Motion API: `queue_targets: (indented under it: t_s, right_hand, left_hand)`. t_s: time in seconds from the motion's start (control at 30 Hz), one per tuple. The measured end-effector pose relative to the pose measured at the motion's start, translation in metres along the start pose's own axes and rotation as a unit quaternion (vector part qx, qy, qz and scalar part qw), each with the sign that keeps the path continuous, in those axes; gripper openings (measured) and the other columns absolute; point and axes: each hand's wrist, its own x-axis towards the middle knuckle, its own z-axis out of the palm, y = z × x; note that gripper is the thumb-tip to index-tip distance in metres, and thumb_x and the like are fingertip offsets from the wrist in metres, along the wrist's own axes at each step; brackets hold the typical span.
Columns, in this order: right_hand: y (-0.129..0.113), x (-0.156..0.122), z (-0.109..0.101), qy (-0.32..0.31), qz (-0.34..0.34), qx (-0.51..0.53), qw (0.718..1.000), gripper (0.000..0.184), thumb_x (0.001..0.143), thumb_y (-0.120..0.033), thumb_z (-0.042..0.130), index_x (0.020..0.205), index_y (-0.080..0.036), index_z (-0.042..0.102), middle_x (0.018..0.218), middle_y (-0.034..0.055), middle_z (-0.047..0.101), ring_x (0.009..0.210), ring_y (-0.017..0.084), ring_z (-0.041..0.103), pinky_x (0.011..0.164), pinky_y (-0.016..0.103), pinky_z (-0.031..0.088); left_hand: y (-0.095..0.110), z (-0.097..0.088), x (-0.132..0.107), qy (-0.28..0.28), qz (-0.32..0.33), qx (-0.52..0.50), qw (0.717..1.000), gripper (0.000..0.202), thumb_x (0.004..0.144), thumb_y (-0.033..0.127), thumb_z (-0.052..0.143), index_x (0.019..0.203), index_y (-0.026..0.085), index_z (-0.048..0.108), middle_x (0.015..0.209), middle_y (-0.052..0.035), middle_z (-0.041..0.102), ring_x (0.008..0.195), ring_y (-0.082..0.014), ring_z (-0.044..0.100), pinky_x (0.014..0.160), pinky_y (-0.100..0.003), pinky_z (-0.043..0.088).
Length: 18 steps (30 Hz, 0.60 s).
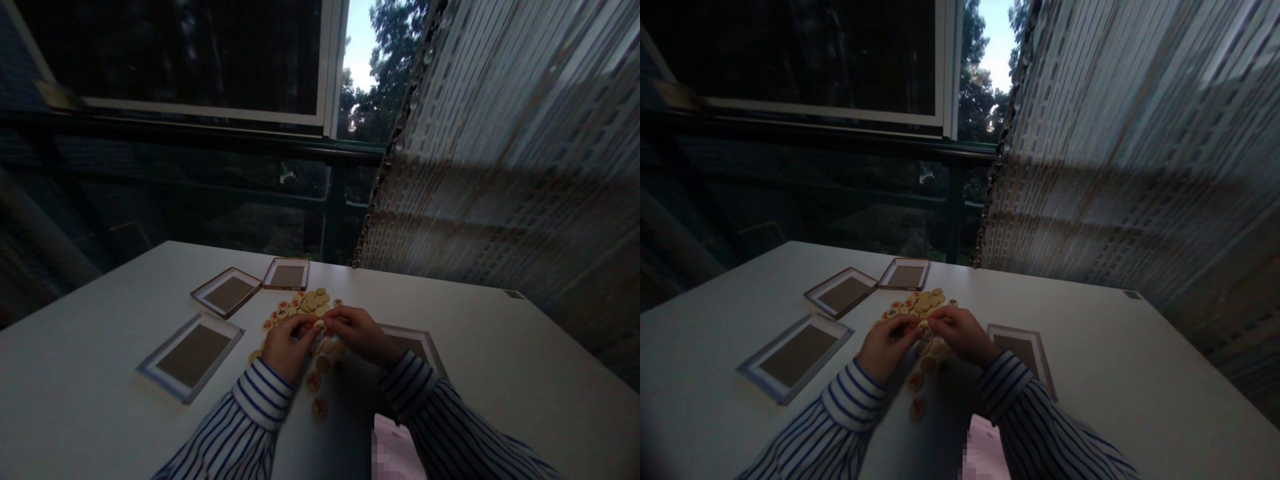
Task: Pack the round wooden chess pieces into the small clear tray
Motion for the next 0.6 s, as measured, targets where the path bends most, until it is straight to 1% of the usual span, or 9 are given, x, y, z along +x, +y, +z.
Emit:
queue_targets:
  t_s: [0.17, 0.27, 0.37, 0.47, 0.6]
  right_hand:
    - [0.0027, 0.0009, -0.0007, 0.010, -0.021, -0.017, 1.000, 0.023, 0.073, -0.035, 0.055, 0.081, -0.014, 0.062, 0.077, 0.0035, 0.063, 0.072, 0.014, 0.056, 0.064, 0.024, 0.044]
    - [0.0030, 0.0003, -0.0010, 0.010, -0.018, -0.023, 1.000, 0.025, 0.071, -0.037, 0.057, 0.083, -0.015, 0.062, 0.077, 0.0033, 0.063, 0.070, 0.014, 0.056, 0.063, 0.024, 0.045]
    - [0.0020, -0.0002, -0.0009, 0.011, -0.018, -0.025, 0.999, 0.026, 0.071, -0.037, 0.057, 0.083, -0.015, 0.062, 0.078, 0.0035, 0.063, 0.069, 0.014, 0.056, 0.062, 0.024, 0.045]
    - [-0.0003, -0.0005, -0.0007, 0.018, -0.024, -0.024, 0.999, 0.024, 0.071, -0.036, 0.057, 0.082, -0.015, 0.062, 0.078, 0.0038, 0.063, 0.070, 0.014, 0.056, 0.063, 0.025, 0.045]
    - [-0.0038, -0.0010, -0.0008, 0.036, -0.017, -0.031, 0.999, 0.025, 0.072, -0.037, 0.056, 0.083, -0.015, 0.062, 0.076, 0.0034, 0.063, 0.067, 0.013, 0.056, 0.060, 0.024, 0.045]
  left_hand:
    - [0.0014, -0.0023, 0.0006, 0.001, -0.003, -0.010, 1.000, 0.020, 0.067, 0.031, 0.058, 0.079, 0.015, 0.063, 0.069, -0.0027, 0.065, 0.063, -0.0142, 0.059, 0.059, -0.025, 0.047]
    - [0.0024, -0.0029, 0.0006, 0.010, -0.004, -0.013, 1.000, 0.021, 0.066, 0.031, 0.059, 0.078, 0.015, 0.063, 0.068, -0.0027, 0.065, 0.062, -0.0142, 0.059, 0.059, -0.025, 0.048]
    - [0.0048, -0.0034, 0.0001, 0.006, -0.012, -0.029, 0.999, 0.021, 0.065, 0.032, 0.060, 0.077, 0.015, 0.063, 0.067, -0.0028, 0.065, 0.061, -0.0145, 0.059, 0.058, -0.025, 0.048]
    - [0.0074, -0.0034, -0.0003, -0.001, -0.036, -0.063, 0.997, 0.022, 0.063, 0.032, 0.062, 0.076, 0.014, 0.063, 0.067, -0.0030, 0.066, 0.062, -0.0153, 0.061, 0.059, -0.026, 0.049]
    - [0.0072, -0.0017, 0.0001, -0.025, -0.072, -0.147, 0.986, 0.027, 0.061, 0.031, 0.065, 0.081, 0.013, 0.062, 0.072, -0.0050, 0.067, 0.067, -0.0166, 0.063, 0.065, -0.028, 0.051]
